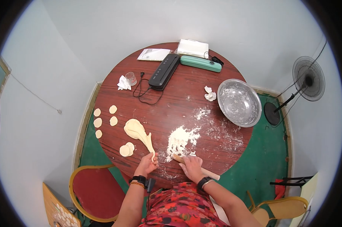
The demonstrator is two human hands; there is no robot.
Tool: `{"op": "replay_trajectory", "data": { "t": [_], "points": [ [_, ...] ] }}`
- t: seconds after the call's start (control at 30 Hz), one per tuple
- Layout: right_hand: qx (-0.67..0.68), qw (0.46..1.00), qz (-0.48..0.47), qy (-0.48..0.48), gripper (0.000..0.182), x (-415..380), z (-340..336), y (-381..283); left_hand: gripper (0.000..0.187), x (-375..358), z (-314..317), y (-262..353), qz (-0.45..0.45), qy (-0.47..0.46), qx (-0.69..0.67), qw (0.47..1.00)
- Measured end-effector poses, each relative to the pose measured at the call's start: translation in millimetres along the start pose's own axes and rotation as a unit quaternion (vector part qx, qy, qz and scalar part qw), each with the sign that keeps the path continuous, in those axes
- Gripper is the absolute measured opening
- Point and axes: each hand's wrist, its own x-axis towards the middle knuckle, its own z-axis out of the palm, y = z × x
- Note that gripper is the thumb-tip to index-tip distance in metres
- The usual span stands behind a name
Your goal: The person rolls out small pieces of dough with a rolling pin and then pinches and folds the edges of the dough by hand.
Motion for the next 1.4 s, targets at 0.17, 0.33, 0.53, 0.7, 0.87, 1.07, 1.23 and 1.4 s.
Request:
{"op": "replay_trajectory", "data": {
  "t": [0.17, 0.33, 0.53, 0.7, 0.87, 1.07, 1.23, 1.4],
  "points": [
    [0.122, 0.987, 0.043, -0.095, 0.024, 41.5, -5.0, -32.7, 0.020, 2.6, -5.6, -6.0, 0.020, 0.010, 0.023, 0.999],
    [0.320, 0.928, 0.070, -0.179, 0.033, 64.0, 29.6, -37.2, 0.021, -8.5, -1.0, 0.9, -0.002, -0.001, 0.054, 0.999],
    [0.543, 0.778, 0.214, -0.233, 0.043, 78.7, 56.0, -68.9, 0.025, -24.8, -6.3, 11.2, -0.026, -0.026, 0.098, 0.994],
    [0.575, 0.700, 0.272, -0.325, 0.041, 101.3, 80.2, -77.7, 0.024, -30.0, -10.0, 18.2, -0.050, -0.008, 0.177, 0.983],
    [0.627, 0.645, 0.289, -0.326, 0.025, 106.1, 112.0, -81.8, 0.029, -33.8, -16.7, 21.6, -0.040, 0.025, 0.221, 0.974],
    [0.633, 0.631, 0.306, -0.328, 0.028, 111.7, 105.3, -95.3, 0.027, -36.7, -20.8, 21.6, -0.007, 0.087, 0.297, 0.951],
    [0.656, 0.619, 0.330, -0.278, 0.025, 101.8, 124.1, -105.1, 0.033, -34.2, -44.2, 20.9, 0.122, 0.064, 0.515, 0.846],
    [0.658, 0.616, 0.384, -0.198, 0.025, 113.5, 122.9, -108.9, 0.032, -69.4, -32.0, 26.8, 0.190, -0.031, 0.586, 0.787]
  ]
}}
